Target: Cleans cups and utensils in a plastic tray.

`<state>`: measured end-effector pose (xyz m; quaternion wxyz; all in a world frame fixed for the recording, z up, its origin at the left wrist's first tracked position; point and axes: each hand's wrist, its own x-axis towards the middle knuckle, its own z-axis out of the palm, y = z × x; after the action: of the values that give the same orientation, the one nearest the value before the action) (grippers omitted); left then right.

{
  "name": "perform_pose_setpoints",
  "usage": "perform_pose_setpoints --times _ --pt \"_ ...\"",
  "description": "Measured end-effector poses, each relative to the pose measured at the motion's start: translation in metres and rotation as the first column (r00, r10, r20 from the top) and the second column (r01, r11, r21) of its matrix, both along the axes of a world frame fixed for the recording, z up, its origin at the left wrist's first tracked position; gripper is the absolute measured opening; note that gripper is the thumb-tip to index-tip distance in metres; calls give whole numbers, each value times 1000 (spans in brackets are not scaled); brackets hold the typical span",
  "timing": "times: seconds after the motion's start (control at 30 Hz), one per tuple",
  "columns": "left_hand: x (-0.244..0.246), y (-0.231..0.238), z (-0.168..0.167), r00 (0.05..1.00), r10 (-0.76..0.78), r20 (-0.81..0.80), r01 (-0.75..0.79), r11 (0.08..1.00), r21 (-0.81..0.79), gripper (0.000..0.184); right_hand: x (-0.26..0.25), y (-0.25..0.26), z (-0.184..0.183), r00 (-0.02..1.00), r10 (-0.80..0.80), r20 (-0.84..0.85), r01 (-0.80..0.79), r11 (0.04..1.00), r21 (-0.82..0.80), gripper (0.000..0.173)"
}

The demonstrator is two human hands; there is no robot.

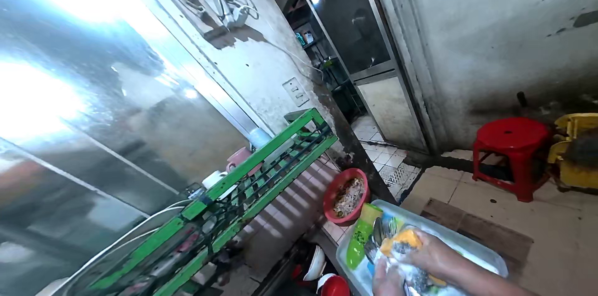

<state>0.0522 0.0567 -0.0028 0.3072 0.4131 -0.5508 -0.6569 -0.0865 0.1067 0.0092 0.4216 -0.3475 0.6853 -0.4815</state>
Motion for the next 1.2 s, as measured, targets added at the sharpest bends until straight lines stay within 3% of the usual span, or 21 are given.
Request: perform_pose_setpoints --times 0.1,0.17,0.23,0.37,0.47,0.57,0.63,0.67,0.7,0.8,0.87,0.93,1.0,1.1,1.17,1.2 --pt "0 -3 -13 998 -20 -64 21 1000 18 15 -13 -6 7 969 60 -240 -51 998 42 59" --pt "-1 -4 -17 989 -63 -136 72 995 66 9 -22 -14 -3 923 -37 -383 24 999 -40 53" --pt "-2 -4 -14 984 -70 -167 84 993 79 10 -20 -14 -11 917 -69 -392 30 994 -106 51" --pt "5 -8 -3 996 -77 -37 80 994 69 13 -10 -2 -10 942 166 -293 -172 985 8 61" --pt "9 -13 -15 985 -137 -102 152 976 155 8 -26 -11 -9 938 35 -344 -40 999 -8 53" --pt "8 -11 -15 972 -147 -185 186 958 216 10 -46 -20 -3 952 -299 -68 286 946 -156 54" --pt "9 -10 -11 972 -114 -206 168 950 264 9 -45 -21 -4 916 -343 210 382 906 -185 58" --pt "9 -10 -9 973 -109 -202 166 943 290 9 -41 -19 -9 912 -292 288 356 913 -199 61" --pt "8 -10 -7 974 -112 -196 170 936 310 10 -36 -17 -15 928 -221 299 286 938 -197 65" --pt "11 -8 -5 978 -131 -164 178 930 323 15 -22 -16 -19 996 -23 90 25 999 -30 65" --pt "17 -10 -10 969 -167 -182 219 923 316 19 -25 -17 -13 993 -101 54 102 995 -9 52" --pt "21 -13 -16 955 -186 -232 251 922 295 22 -40 -18 -10 900 -336 277 378 918 -116 42" --pt "19 -8 -14 962 -147 -228 211 935 284 17 -52 -22 -19 750 -402 526 557 812 -174 40" --pt "6 -3 -7 982 -4 -191 53 967 251 12 -25 -21 -19 689 -361 629 563 812 -151 43" --pt "0 -4 -4 990 73 -121 -52 985 162 7 8 -18 -20 775 -318 546 451 883 -127 51" --pt "-1 -2 -1 993 102 -57 -96 990 101 13 20 -16 -21 828 -285 483 376 921 -101 56"
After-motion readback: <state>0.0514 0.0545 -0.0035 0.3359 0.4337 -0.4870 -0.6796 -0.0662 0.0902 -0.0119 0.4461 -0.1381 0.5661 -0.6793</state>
